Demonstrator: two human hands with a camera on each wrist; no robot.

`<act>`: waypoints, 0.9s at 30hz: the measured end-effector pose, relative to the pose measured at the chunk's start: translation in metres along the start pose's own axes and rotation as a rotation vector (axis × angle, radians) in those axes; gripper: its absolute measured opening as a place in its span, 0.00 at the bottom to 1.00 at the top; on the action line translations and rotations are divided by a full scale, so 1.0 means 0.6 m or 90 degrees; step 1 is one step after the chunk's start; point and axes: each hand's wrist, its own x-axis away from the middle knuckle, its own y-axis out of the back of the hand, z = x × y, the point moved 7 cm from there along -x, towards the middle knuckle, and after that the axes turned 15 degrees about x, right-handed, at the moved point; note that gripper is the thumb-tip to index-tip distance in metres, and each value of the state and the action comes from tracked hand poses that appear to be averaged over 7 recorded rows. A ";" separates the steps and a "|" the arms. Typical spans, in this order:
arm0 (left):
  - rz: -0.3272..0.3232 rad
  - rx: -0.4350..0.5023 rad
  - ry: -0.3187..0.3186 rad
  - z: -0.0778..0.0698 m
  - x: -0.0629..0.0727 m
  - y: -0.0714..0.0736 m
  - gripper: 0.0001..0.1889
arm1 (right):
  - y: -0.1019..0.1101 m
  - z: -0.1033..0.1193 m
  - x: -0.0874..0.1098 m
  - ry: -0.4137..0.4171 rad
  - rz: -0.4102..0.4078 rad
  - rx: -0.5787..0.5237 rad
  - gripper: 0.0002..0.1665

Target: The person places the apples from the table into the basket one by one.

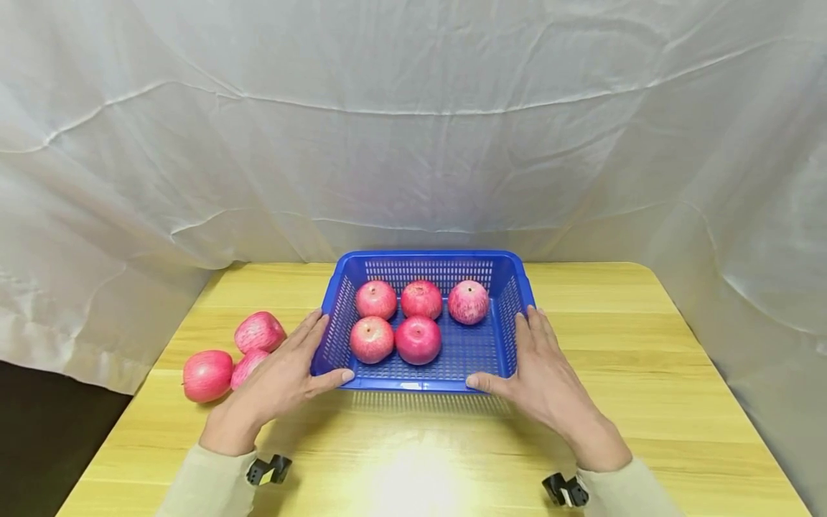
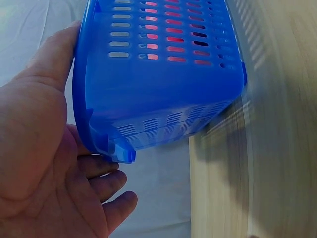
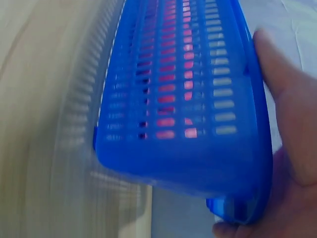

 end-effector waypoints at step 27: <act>-0.002 0.004 -0.010 0.000 0.000 0.001 0.60 | -0.009 -0.007 0.002 -0.061 -0.052 -0.003 0.54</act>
